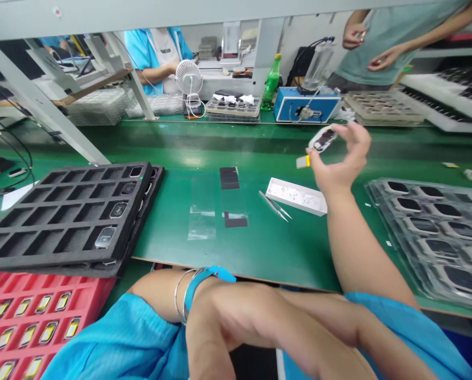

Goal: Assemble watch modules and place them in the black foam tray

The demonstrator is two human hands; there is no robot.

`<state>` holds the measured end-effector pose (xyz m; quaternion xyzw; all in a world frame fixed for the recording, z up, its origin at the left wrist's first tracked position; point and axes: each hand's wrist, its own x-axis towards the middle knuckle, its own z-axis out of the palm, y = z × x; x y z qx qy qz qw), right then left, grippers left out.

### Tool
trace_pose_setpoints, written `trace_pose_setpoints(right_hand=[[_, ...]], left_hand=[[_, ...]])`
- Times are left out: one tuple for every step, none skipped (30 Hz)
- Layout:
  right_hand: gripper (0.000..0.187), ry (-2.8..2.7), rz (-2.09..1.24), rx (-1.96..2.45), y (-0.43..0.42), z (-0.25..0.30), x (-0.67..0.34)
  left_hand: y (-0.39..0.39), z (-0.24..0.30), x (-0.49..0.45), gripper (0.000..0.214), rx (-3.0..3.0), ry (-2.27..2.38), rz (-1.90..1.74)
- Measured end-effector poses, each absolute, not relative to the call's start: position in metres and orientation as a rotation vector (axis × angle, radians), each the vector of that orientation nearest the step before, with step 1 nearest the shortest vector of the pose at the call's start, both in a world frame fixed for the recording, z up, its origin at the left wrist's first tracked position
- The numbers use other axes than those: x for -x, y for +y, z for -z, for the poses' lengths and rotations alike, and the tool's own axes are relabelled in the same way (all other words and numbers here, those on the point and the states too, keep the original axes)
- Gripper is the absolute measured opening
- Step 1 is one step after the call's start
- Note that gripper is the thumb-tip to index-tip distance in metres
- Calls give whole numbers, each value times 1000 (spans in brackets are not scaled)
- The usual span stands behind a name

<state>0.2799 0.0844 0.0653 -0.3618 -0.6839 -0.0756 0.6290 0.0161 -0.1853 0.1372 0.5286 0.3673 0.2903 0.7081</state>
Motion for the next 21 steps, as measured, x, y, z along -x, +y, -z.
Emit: trace_pose_setpoints(right_hand=[[70, -1605, 136, 755, 73, -71, -269], [71, -1643, 88, 703, 61, -75, -259], [70, -1681, 29, 675, 49, -79, -249], [70, -1716, -40, 674, 39, -81, -240], [69, -1747, -113, 693, 30, -81, -231], [68, -1776, -189, 725, 22, -78, -223], [67, -1803, -267, 763, 16, -74, -215], [67, -1822, -339, 793, 11, -68, -208], [65, -1836, -402, 806, 7, -61, -201], [61, -1850, -451, 804, 5, -53, -196], [56, -1872, -484, 792, 3, -45, -191], [51, -1900, -498, 774, 1, -37, -187], [47, -1931, -498, 754, -1, -31, -185], [43, -1959, -490, 737, -2, -27, -183], [42, -1976, -480, 723, -3, -24, -182], [41, -1976, -469, 715, -5, -23, -182], [40, -1967, -464, 712, -5, -23, -182], [39, -1958, -468, 716, -6, -24, -182], [38, -1955, -477, 719, -6, -24, -183], [37, -1962, -484, 714, -6, -25, -183], [36, -1975, -486, 699, -6, -25, -183]], left_hand=[[-170, -133, -21, 47, -1217, 760, -694], [-152, -127, -26, 43, -1254, 717, -762], [-130, -120, -30, 41, -1274, 699, -824], [-107, -111, -32, 39, -1293, 714, -996], [-84, -102, -32, 38, -1281, 758, -1208], [-62, -92, -30, 40, -1257, 797, -1367], [-42, -82, -26, 45, -1237, 821, -1422], [-26, -73, -21, 51, -1206, 827, -1375], [-14, -63, -16, 56, -1172, 805, -1283], [-6, -55, -10, 60, -1136, 774, -1206], [-3, -48, -6, 61, -1101, 748, -1144], [-2, -43, -2, 60, -1073, 731, -1104], [-4, -38, 1, 57, -1054, 724, -1087], [-6, -36, 3, 54, -1044, 724, -1073], [-9, -34, 4, 52, -1039, 724, -1051], [-11, -34, 6, 51, -1038, 719, -1017], [-12, -34, 7, 50, -1037, 707, -980], [-12, -35, 7, 49, -1031, 692, -952], [-11, -35, 8, 48, -1020, 677, -935], [-10, -35, 8, 46, -1006, 664, -928], [-9, -34, 8, 46, -990, 651, -932]])
